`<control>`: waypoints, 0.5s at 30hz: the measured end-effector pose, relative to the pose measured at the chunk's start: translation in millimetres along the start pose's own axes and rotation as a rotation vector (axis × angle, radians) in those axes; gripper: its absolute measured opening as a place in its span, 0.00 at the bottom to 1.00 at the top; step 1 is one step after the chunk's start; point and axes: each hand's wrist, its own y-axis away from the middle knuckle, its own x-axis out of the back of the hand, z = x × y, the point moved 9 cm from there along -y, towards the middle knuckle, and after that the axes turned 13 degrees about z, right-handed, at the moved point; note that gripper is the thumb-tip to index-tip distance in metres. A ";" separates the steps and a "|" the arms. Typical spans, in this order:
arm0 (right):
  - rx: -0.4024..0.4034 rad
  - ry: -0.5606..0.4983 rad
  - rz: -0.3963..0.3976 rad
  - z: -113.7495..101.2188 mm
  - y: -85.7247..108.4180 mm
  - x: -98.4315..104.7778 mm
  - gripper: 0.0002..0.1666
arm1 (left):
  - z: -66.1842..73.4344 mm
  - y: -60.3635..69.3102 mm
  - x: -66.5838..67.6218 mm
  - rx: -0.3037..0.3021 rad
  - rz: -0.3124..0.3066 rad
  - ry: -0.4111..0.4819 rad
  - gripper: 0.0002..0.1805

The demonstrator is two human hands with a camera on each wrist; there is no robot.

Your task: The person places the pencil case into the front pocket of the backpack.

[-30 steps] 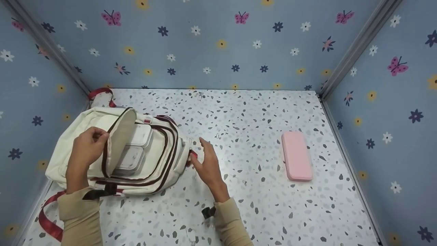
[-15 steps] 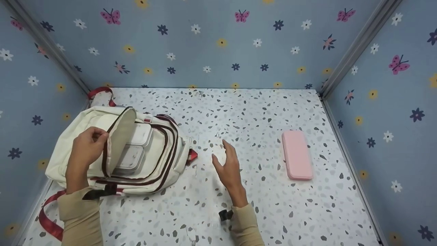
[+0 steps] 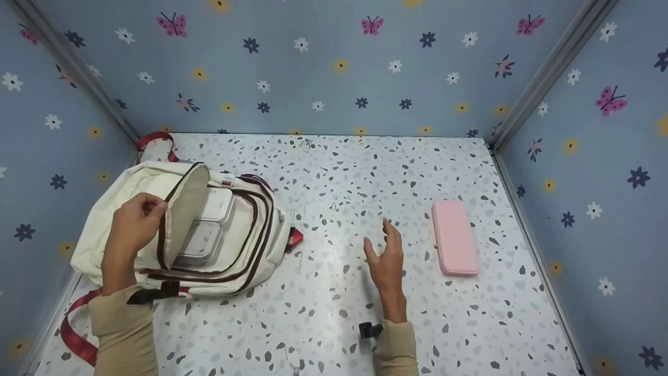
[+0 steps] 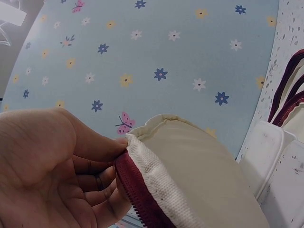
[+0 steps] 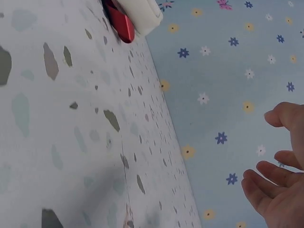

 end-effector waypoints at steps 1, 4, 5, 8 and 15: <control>-0.017 -0.001 0.012 4.3 -1.7 5.2 0.35 | -0.2 -0.1 -0.1 0.001 0.000 0.000 0.09; -0.059 0.021 0.043 17.7 -5.4 20.5 0.36 | -0.7 -0.3 -0.7 -0.002 0.000 0.001 0.09; -0.072 0.026 0.050 21.8 -6.4 25.3 0.36 | -0.7 -0.4 -0.7 -0.006 0.001 0.002 0.09; -0.106 0.051 0.077 33.6 -9.0 40.1 0.37 | -0.5 -0.2 -1.0 -0.019 0.006 0.000 0.08; -0.176 0.111 0.139 58.1 -15.7 69.3 0.38 | 1.2 0.5 -0.5 -0.034 0.008 -0.002 0.08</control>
